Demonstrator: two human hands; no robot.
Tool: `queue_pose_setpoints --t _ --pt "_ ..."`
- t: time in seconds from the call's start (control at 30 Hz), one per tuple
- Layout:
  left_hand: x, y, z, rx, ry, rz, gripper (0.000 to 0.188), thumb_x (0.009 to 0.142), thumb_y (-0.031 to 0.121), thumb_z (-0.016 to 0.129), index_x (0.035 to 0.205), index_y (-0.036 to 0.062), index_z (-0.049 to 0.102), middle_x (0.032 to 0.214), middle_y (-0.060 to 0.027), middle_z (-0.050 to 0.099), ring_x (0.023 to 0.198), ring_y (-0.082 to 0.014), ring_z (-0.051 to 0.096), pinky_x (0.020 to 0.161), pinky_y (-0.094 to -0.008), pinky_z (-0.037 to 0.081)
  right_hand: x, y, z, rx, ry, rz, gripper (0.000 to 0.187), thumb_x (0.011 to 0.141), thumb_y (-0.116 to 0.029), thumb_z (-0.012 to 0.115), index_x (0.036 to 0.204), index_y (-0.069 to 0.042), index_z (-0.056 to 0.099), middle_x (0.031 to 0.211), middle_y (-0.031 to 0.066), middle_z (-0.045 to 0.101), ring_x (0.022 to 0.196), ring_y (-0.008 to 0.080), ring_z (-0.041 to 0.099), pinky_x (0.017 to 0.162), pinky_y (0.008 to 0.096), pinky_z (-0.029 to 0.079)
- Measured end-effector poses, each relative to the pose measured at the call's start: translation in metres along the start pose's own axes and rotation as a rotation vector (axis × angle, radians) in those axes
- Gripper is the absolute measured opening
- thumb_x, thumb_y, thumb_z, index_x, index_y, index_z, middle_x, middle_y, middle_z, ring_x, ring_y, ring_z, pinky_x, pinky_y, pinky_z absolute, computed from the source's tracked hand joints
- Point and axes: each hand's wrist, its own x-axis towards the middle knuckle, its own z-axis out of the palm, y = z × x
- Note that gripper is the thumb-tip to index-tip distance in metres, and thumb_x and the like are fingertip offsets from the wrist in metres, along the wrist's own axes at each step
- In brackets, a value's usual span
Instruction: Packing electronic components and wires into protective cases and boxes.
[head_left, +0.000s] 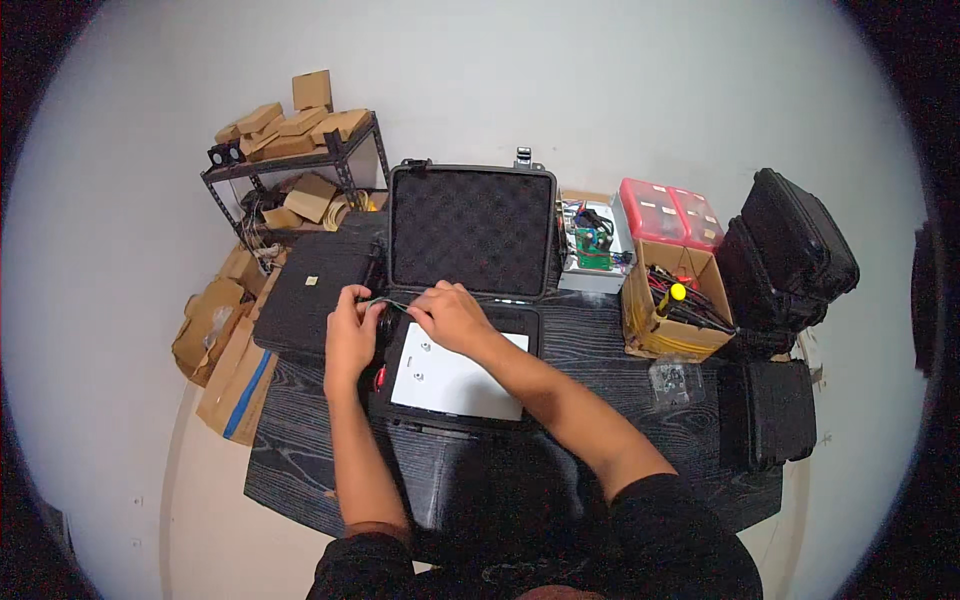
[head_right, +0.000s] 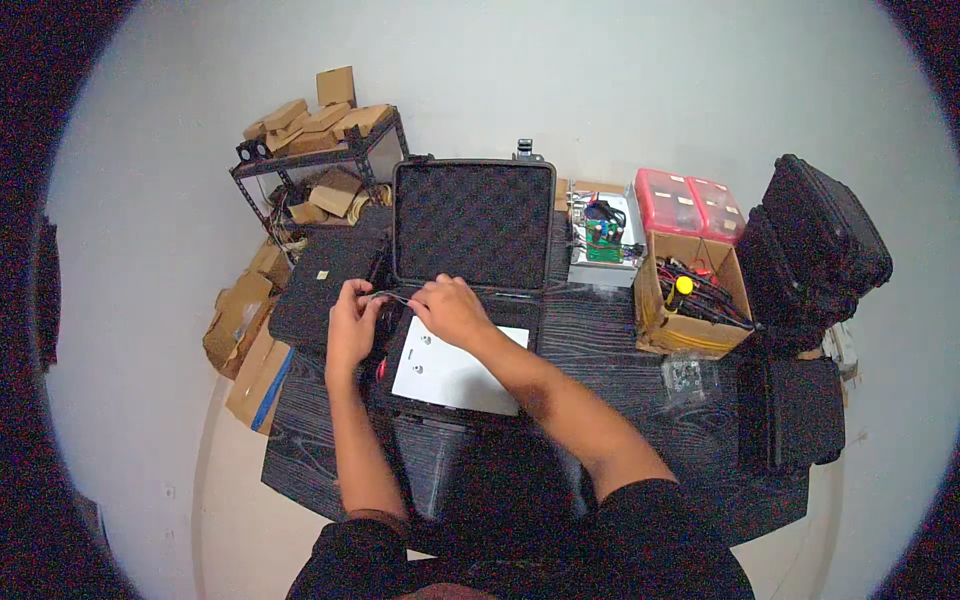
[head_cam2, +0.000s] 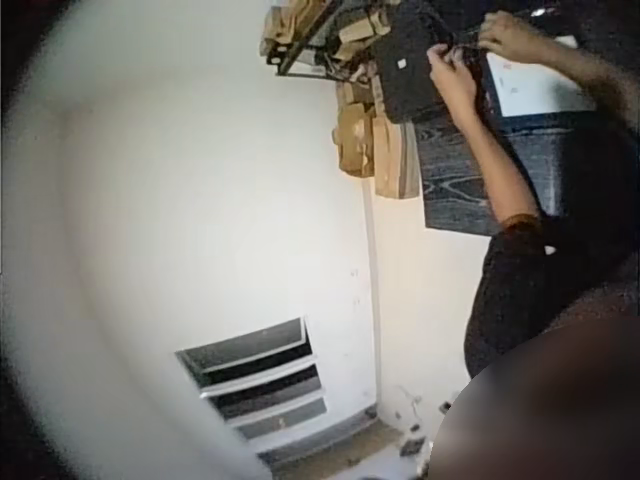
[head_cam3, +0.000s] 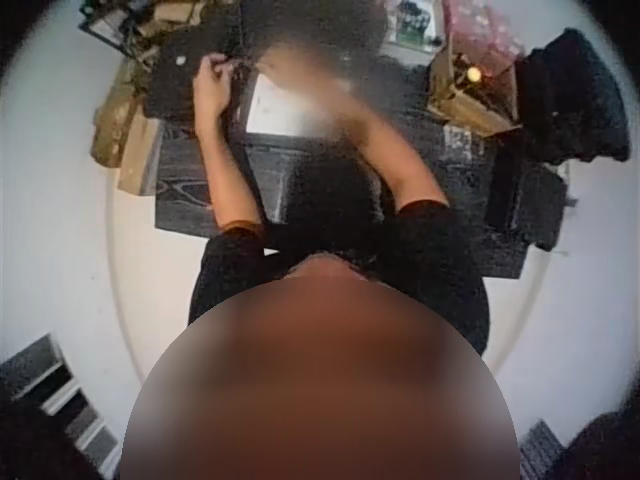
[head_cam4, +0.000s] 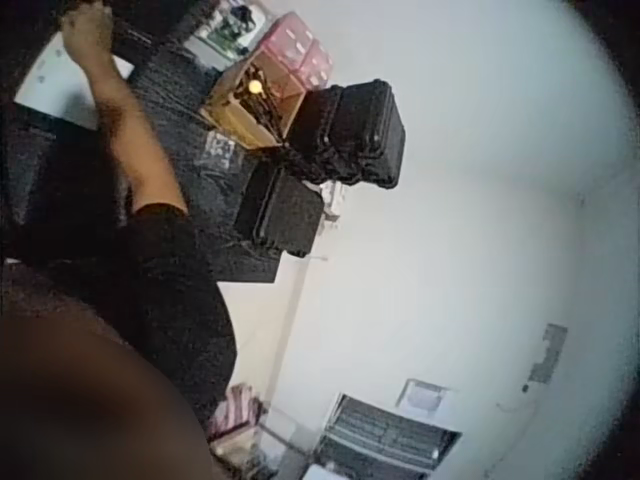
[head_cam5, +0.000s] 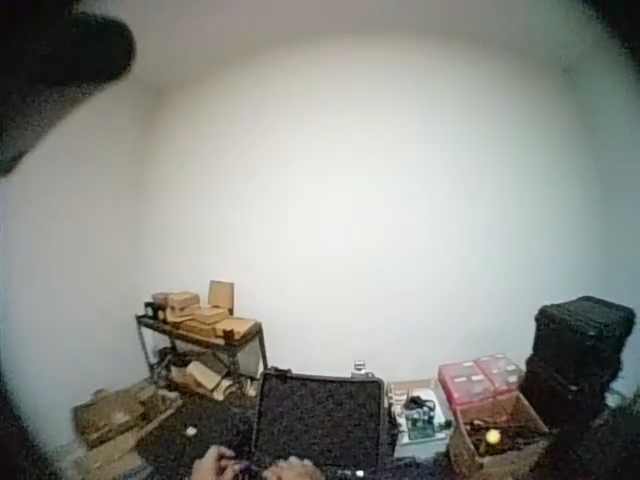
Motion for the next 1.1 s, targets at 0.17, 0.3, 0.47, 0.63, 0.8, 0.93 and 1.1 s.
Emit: queue_pose_setpoints --t 0.17,0.3,0.47,0.63,0.8,0.93,1.1 --pt "0.002 0.003 0.014 0.118 0.063 0.096 0.014 0.097 0.008 0.069 0.105 -0.004 0.069 0.088 -0.0196 0.076 0.075 -0.0346 0.072 0.072 -0.0381 0.055 0.0 0.007 0.007 0.085 0.23 -0.055 0.019 0.096 -0.016 0.066 0.111 -0.011 0.076 0.105 0.0107 0.07 0.094 0.0352 0.07 0.086 0.0483 0.056" --pt "0.004 -0.003 0.014 0.27 0.089 0.203 0.019 0.095 0.015 0.071 0.098 -0.0028 0.076 0.1 -0.0193 0.075 0.094 -0.0376 0.07 0.086 -0.0443 0.054 -0.001 0.0 0.005 0.048 0.22 -0.104 0.026 0.093 -0.008 0.063 0.117 -0.008 0.072 0.111 0.0123 0.067 0.093 0.035 0.072 0.083 0.0454 0.06" --pt "0.001 -0.014 0.02 0.385 0.044 0.271 0.026 0.09 0.02 0.073 0.107 0.0003 0.076 0.113 -0.0185 0.072 0.109 -0.039 0.065 0.099 -0.0477 0.049 -0.002 0.009 0.01 -0.02 0.091 -0.078 0.03 0.092 -0.006 0.062 0.121 -0.005 0.069 0.11 0.013 0.066 0.097 0.0348 0.071 0.086 0.0456 0.06" --pt "0.004 -0.02 0.021 0.43 0.036 0.358 0.028 0.087 0.014 0.07 0.112 0.0023 0.073 0.112 -0.0179 0.072 0.107 -0.04 0.066 0.097 -0.0484 0.05 -0.001 0.001 0.008 0.153 0.259 -0.074 0.034 0.095 -0.008 0.063 0.129 -0.003 0.066 0.122 0.0162 0.069 0.106 0.0372 0.069 0.095 0.0478 0.057" --pt "0.002 -0.017 0.019 0.412 0.03 0.367 0.027 0.086 0.011 0.069 0.112 0.0023 0.073 0.112 -0.0171 0.072 0.108 -0.0402 0.067 0.098 -0.0492 0.049 -0.001 0.0 0.001 0.161 0.115 -0.048 0.032 0.096 -0.01 0.064 0.127 -0.002 0.068 0.127 0.017 0.07 0.109 0.0371 0.067 0.097 0.0478 0.055" --pt "0.001 -0.012 0.022 0.387 -0.027 0.275 0.031 0.089 0.013 0.067 0.117 0.0033 0.072 0.118 -0.0153 0.071 0.12 -0.0357 0.063 0.112 -0.0511 0.039 -0.002 0.003 0.001 0.097 -0.002 -0.053 0.023 0.095 -0.011 0.065 0.114 -0.003 0.075 0.12 0.0149 0.071 0.106 0.0345 0.066 0.095 0.0465 0.056" --pt "-0.002 -0.006 0.02 0.457 -0.089 0.241 0.032 0.093 0.008 0.063 0.124 0.0077 0.072 0.132 -0.0111 0.069 0.129 -0.0325 0.061 0.119 -0.0602 0.033 -0.002 0.002 0.006 -0.029 -0.002 -0.045 0.018 0.091 -0.011 0.066 0.104 -0.005 0.077 0.108 0.0117 0.069 0.107 0.0318 0.065 0.092 0.0443 0.058"
